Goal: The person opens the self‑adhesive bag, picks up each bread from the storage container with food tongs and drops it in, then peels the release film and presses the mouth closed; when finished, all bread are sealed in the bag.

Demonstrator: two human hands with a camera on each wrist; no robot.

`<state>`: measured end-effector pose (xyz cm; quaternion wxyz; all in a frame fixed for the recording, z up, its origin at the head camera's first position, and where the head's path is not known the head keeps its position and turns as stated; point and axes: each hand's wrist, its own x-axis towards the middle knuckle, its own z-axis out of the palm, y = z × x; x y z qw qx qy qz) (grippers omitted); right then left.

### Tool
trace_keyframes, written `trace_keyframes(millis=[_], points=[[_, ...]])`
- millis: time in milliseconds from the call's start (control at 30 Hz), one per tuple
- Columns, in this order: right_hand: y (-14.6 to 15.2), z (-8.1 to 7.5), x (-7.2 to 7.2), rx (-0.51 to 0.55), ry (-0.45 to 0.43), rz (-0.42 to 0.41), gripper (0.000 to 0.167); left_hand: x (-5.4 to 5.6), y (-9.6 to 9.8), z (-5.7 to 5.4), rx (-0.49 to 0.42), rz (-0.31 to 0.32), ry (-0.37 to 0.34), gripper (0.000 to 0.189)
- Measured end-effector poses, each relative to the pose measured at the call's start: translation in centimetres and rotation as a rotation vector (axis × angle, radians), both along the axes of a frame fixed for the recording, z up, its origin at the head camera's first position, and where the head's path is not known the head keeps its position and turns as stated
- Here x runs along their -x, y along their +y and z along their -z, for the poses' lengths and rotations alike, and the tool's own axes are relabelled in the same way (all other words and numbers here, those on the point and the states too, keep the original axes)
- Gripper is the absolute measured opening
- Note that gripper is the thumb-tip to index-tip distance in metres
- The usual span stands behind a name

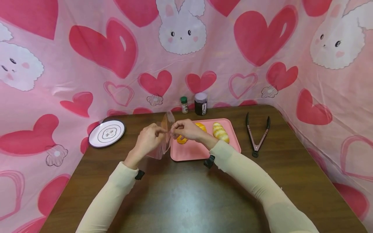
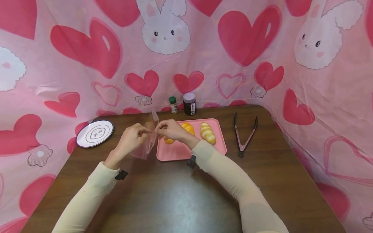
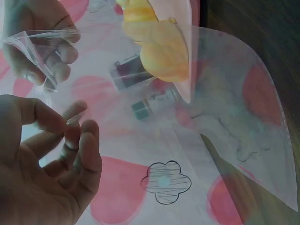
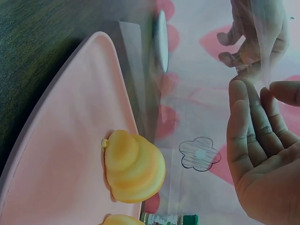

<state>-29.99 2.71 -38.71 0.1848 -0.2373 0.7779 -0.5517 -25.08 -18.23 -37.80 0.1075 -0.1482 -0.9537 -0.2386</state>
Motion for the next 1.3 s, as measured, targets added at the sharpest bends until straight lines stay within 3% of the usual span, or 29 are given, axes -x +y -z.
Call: trace_keyframes(millis=[133, 267, 533, 733, 967, 1100, 1300], points=[[0.05, 0.10, -0.06, -0.026, 0.019, -0.003, 0.014, -0.07, 0.16, 0.10, -0.002, -0.034, 0.017, 0.017], [0.13, 0.11, -0.08, -0.040, 0.022, -0.004, 0.014, -0.11, 0.20, 0.16, -0.011, -0.019, 0.020, 0.024], [0.03, 0.01, -0.16, -0.138, -0.014, 0.076, 0.041, -0.06, 0.36, 0.29, 0.001, -0.015, 0.052, 0.023], [-0.04, 0.28, -0.06, -0.150, 0.020, 0.094, 0.024, -0.14, 0.37, 0.32, -0.002, -0.034, 0.038, 0.008], [0.15, 0.71, 0.18, -0.152, 0.032, 0.089, 0.021, -0.28, 0.42, 0.28, 0.095, -0.029, -0.026, 0.031], [0.20, 0.68, 0.15, -0.161, 0.071, 0.074, 0.021, -0.27, 0.40, 0.42, 0.172, -0.029, -0.062, 0.035], [0.18, 0.68, 0.08, -0.136, 0.070, 0.056, 0.021, -0.40, 0.48, 0.47, 0.211, -0.027, -0.050, 0.035]])
